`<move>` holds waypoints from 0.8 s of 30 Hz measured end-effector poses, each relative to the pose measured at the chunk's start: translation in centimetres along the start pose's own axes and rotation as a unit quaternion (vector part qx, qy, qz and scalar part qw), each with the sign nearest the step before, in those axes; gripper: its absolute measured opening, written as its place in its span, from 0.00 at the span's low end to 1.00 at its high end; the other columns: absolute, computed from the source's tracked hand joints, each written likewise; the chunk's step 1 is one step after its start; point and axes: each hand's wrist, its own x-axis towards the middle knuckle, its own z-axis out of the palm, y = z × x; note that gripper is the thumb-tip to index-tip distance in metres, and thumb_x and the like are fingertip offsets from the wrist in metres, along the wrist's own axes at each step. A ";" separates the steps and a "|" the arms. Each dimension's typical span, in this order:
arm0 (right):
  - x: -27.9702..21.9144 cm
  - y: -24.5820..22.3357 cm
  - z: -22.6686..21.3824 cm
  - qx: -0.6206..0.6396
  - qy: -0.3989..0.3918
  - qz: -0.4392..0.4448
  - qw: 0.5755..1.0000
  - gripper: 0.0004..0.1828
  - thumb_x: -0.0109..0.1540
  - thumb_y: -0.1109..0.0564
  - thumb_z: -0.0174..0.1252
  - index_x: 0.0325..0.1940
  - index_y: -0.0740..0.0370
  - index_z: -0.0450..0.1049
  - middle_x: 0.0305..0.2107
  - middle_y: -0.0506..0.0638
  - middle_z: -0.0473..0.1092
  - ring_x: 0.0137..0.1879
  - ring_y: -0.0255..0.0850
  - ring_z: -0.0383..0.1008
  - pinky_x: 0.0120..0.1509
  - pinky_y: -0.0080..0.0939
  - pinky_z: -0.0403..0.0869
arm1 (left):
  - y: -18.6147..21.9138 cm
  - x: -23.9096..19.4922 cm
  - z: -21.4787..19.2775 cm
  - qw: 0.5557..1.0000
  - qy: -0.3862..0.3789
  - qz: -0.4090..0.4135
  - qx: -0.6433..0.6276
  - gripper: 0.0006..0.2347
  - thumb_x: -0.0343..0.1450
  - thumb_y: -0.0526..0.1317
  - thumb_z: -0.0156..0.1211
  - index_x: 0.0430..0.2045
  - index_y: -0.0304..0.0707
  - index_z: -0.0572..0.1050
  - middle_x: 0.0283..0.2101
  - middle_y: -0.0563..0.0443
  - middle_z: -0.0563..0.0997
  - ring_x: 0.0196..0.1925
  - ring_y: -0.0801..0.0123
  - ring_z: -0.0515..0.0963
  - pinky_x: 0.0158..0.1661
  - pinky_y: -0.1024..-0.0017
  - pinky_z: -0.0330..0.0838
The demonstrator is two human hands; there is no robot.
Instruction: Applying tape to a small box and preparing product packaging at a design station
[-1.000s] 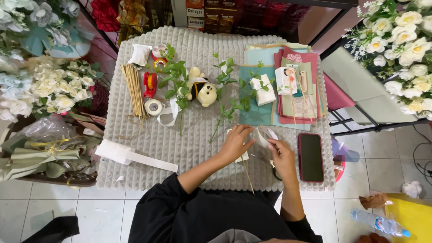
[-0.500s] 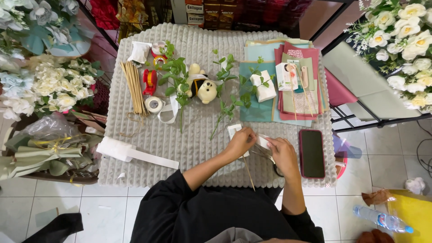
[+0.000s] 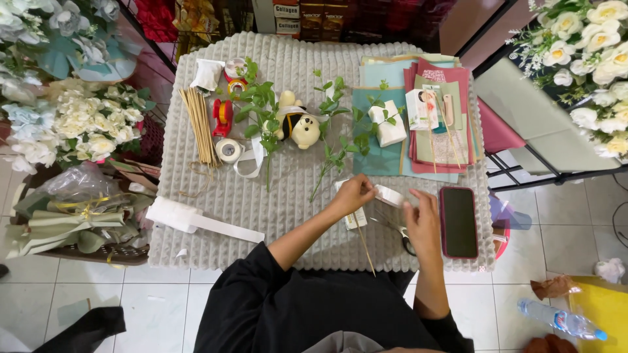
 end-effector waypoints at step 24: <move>-7.2 6.9 -9.1 0.097 -0.223 0.239 0.940 0.15 0.61 0.55 0.68 0.40 0.60 0.67 0.30 0.47 0.66 0.35 0.36 0.65 0.42 0.34 0.64 | 3.1 -0.7 -0.5 0.986 -0.058 -0.142 -0.058 0.15 0.63 0.48 0.74 0.27 0.45 0.70 0.33 0.56 0.77 0.37 0.70 0.76 0.35 0.70 0.66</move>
